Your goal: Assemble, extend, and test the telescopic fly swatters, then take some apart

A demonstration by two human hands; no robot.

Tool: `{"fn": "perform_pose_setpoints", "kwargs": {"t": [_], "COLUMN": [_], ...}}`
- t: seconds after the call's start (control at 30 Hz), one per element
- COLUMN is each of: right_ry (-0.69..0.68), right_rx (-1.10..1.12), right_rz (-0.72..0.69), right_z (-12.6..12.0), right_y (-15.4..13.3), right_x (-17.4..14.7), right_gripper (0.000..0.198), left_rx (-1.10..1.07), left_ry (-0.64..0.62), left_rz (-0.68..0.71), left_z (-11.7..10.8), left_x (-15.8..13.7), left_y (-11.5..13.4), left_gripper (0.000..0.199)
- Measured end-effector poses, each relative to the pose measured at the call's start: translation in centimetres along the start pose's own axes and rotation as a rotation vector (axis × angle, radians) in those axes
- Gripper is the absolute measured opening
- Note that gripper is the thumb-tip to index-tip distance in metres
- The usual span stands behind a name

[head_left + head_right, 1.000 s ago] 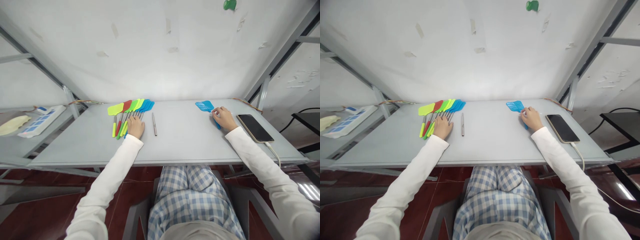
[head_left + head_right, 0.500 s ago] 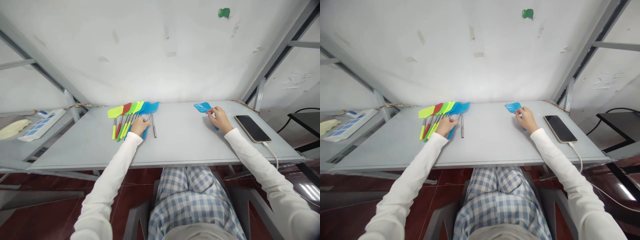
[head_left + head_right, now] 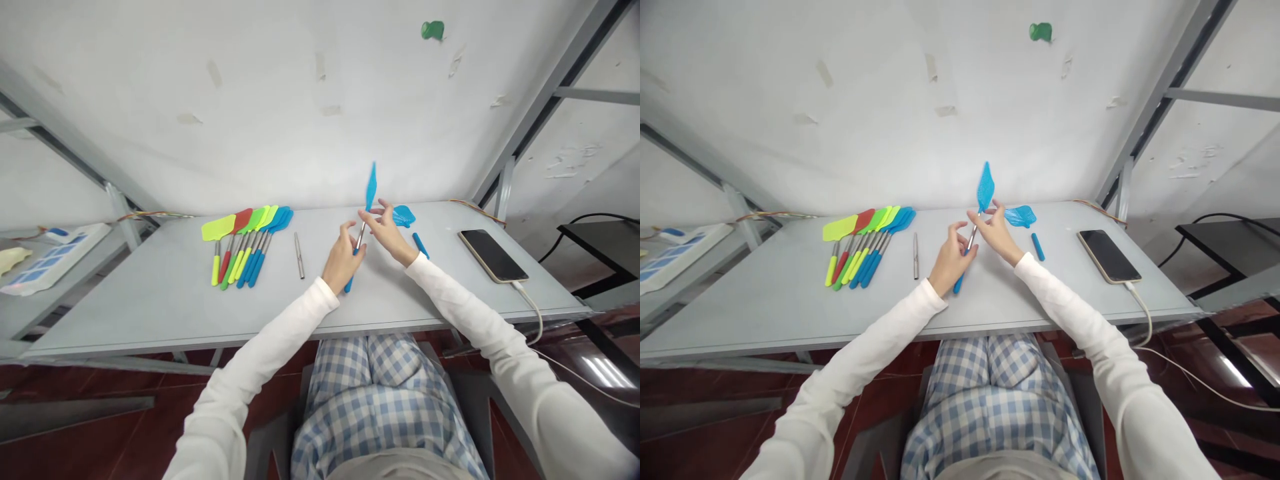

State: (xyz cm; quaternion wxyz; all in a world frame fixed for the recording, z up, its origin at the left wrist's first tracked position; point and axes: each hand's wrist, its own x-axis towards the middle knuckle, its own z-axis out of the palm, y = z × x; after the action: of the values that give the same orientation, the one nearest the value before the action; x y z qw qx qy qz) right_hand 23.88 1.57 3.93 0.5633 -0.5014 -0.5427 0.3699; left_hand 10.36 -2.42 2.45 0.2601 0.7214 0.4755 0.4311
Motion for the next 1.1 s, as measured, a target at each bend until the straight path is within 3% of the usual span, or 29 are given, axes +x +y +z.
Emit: {"fn": "perform_pose_setpoints", "kwargs": {"t": [0.1, 0.23, 0.33, 0.47, 0.6, 0.8, 0.93, 1.1], "right_ry": [0.148, 0.241, 0.196, 0.007, -0.087, -0.173, -0.128, 0.092], "right_rx": [0.158, 0.246, 0.237, 0.326, 0.466, 0.475, 0.480, 0.246], "right_rz": [0.078, 0.046, -0.035, 0.026, 0.258, 0.490, 0.484, 0.258], "right_z": [0.1, -0.6, -0.9, -1.3, -1.9, -1.6, -1.4, -1.5], "right_y": [0.1, 0.7, 0.5, 0.2, 1.0, 2.1, 2.2, 2.2], "right_x": [1.5, 2.5, 2.2, 2.1, 3.0, 4.4, 4.3, 3.0], "right_gripper": [0.056, 0.029, 0.023, 0.031, 0.040, 0.032, 0.024, 0.051], "left_rx": [-0.020, -0.327, -0.736, -1.022, -1.016, -0.963, -0.934, -0.882], "left_ry": [-0.061, -0.190, -0.309, -0.340, -0.342, -0.454, -0.451, -0.309], "left_rz": [0.052, -0.176, -0.372, -0.380, -0.391, -0.420, -0.458, -0.548], "left_z": [1.7, 2.8, 3.0, 3.3, 4.0, 4.6, 4.5, 4.5], "left_x": [0.0, 1.5, 3.5, 5.4, 5.4, 4.4, 4.1, 4.4], "left_y": [0.0, 0.2, 1.0, 1.6, 0.9, 1.1, 1.5, 0.8], "left_gripper": [0.048, 0.035, 0.020, 0.020, 0.033, 0.037, 0.036, 0.037]}}
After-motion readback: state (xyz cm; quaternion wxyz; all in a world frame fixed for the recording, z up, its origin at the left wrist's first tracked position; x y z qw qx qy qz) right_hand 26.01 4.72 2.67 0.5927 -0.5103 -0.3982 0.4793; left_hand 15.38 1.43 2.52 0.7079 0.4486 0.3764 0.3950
